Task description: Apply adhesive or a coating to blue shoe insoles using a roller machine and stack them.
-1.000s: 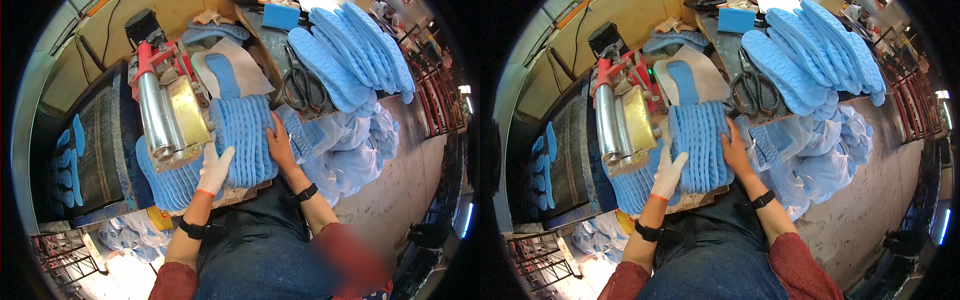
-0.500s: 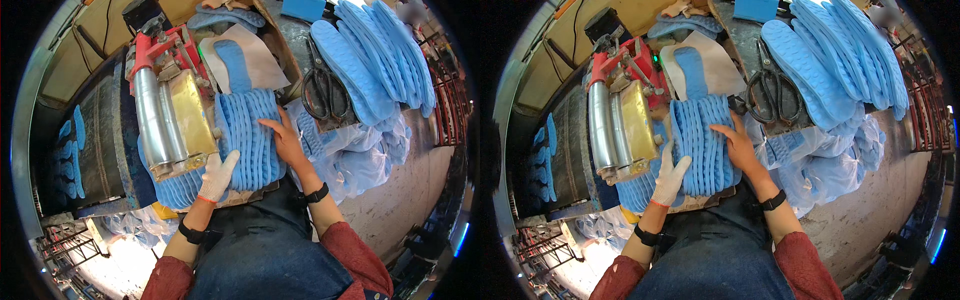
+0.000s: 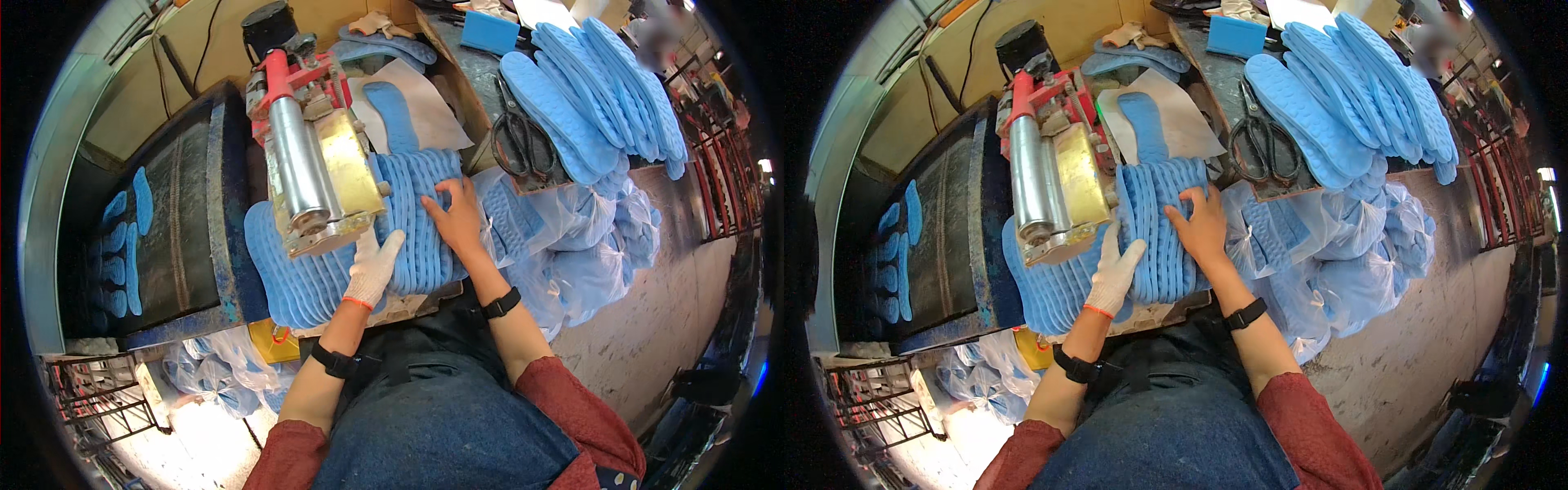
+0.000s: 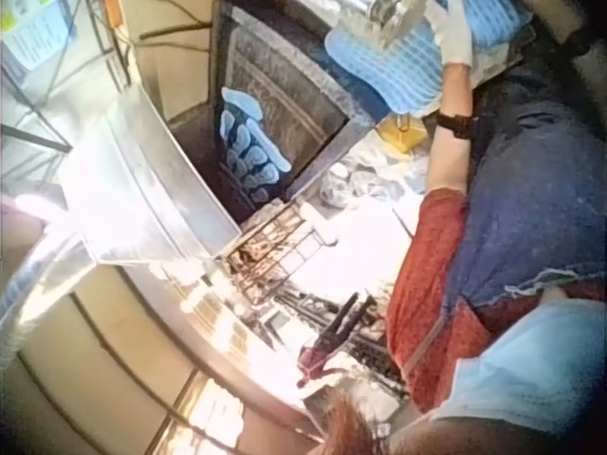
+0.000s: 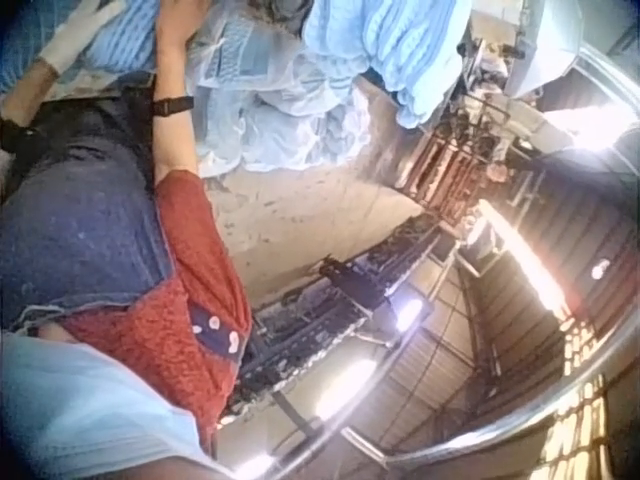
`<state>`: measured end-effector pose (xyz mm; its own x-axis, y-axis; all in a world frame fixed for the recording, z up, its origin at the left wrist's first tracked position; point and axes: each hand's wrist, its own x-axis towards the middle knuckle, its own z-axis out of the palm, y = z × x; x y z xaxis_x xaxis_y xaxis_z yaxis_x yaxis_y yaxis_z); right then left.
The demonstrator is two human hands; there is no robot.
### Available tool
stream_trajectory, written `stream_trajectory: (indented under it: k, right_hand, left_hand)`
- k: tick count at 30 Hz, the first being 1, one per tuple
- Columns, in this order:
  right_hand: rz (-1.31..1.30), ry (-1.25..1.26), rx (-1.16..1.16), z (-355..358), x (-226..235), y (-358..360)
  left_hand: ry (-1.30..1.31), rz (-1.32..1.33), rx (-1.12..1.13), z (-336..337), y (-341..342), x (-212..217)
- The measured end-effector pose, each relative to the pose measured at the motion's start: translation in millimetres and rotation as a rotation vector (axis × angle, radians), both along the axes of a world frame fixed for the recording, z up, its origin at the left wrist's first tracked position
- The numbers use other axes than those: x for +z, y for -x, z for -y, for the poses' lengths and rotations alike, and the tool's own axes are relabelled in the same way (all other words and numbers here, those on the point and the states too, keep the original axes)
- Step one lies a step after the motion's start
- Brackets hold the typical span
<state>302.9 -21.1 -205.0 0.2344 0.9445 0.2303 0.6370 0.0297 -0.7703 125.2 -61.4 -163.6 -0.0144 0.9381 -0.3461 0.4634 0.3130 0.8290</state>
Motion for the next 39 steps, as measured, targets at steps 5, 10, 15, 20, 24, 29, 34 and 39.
stream_trajectory:
  k: [5,10,15,20,24,29,34,39]
  right_hand:
    - [0.372,-0.355,0.128,1,18,16]
    - [0.452,-0.340,0.252,-3,11,8]
    - [0.408,-0.335,0.256,-3,13,12]
    - [0.033,0.198,0.200,36,61,37]
    - [-0.610,0.290,0.137,57,46,38]
    - [-0.045,-0.267,0.282,17,103,14]
    - [0.491,-0.388,0.424,-30,150,17]
    - [0.280,-0.381,0.727,-38,167,49]
  left_hand:
    - [-0.071,0.054,0.015,0,10,-17]
    - [-0.064,0.148,0.014,-1,8,-13]
    - [-0.040,0.065,0.029,4,9,15]
    - [-0.294,-0.054,-0.001,27,12,23]
    - [-0.412,0.045,-0.308,51,11,40]
    - [-0.301,0.091,-0.367,90,76,68]
    - [-0.631,0.596,0.214,83,108,109]
    - [-1.072,0.635,0.061,-9,104,113]
